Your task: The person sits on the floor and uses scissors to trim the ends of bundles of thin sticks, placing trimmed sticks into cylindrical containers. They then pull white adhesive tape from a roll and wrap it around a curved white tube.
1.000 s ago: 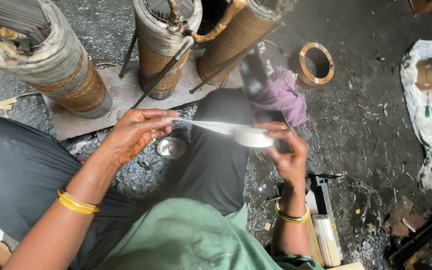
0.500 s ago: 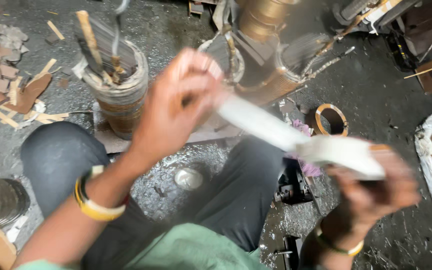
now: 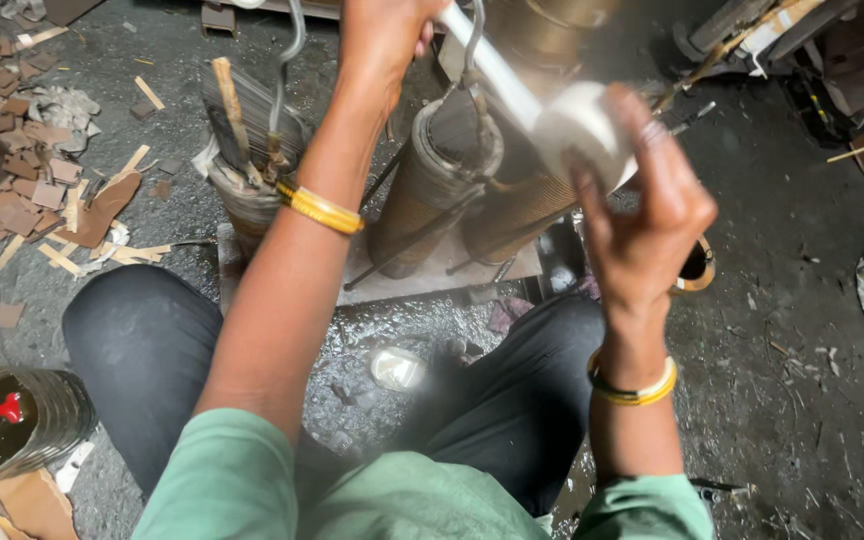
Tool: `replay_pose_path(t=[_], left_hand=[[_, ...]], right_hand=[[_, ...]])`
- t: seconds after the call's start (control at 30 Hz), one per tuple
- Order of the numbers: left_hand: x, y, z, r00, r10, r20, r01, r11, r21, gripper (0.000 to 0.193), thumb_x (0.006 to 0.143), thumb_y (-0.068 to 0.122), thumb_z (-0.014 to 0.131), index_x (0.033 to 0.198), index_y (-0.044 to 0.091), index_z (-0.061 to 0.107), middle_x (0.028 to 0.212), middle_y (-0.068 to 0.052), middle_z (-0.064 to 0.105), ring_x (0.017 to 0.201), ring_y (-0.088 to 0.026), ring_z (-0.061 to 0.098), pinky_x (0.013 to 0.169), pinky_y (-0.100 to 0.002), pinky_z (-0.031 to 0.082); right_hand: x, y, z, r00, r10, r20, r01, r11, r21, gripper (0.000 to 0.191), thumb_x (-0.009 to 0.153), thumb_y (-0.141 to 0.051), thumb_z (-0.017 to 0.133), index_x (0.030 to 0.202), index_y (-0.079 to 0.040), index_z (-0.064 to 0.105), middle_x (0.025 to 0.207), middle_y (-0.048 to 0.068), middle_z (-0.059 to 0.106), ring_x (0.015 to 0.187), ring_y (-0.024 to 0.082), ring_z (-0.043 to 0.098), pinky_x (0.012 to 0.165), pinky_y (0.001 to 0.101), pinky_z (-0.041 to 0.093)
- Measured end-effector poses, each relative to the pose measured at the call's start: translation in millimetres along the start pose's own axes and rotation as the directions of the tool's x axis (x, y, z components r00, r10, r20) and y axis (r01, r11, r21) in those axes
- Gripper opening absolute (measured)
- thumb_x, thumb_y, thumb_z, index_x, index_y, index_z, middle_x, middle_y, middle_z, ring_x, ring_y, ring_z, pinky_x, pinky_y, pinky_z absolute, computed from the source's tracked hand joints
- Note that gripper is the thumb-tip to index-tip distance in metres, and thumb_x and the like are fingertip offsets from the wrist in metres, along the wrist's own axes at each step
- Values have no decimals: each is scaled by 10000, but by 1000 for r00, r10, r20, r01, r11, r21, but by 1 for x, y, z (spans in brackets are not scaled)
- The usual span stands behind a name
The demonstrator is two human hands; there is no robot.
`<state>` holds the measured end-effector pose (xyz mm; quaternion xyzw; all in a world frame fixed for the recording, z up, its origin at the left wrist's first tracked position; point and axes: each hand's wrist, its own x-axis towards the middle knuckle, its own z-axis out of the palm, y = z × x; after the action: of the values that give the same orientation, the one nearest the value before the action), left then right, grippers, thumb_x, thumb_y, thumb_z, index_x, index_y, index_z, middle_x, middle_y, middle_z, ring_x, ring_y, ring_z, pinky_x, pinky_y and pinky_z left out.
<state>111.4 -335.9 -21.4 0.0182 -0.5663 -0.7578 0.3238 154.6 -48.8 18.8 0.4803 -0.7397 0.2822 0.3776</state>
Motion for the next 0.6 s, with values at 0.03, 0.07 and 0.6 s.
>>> replay_pose_path(t=[0.03, 0.07, 0.6], left_hand=[[-3, -19, -5, 998, -58, 39, 60, 997, -45, 109, 899, 1, 685, 983, 14, 754, 841, -48, 713, 717, -114, 685, 636, -245, 541], [-6, -36, -12, 990, -114, 77, 121, 989, -85, 115, 897, 1, 686, 984, 16, 759, 830, -43, 721, 699, -108, 689, 621, -241, 542], [-75, -104, -13, 980, 101, 174, -182, 810, 557, 252, 757, -8, 850, 970, 123, 826, 882, 6, 733, 681, -43, 573, 619, -233, 481]], right_hand=[[-10, -3, 2, 999, 39, 23, -39, 999, -10, 505, 981, -40, 862, 1434, -53, 640, 1370, 143, 706, 1245, 298, 723, 1066, 377, 577], [-22, -7, 5, 996, 78, 46, -77, 997, -19, 527, 946, -41, 852, 1426, -50, 634, 1361, 153, 704, 1253, 306, 719, 1084, 390, 591], [-150, 8, 85, 829, 556, 59, -556, 808, 195, 485, 871, -79, 850, 1315, -21, 663, 1243, 156, 734, 1134, 244, 735, 971, 348, 576]])
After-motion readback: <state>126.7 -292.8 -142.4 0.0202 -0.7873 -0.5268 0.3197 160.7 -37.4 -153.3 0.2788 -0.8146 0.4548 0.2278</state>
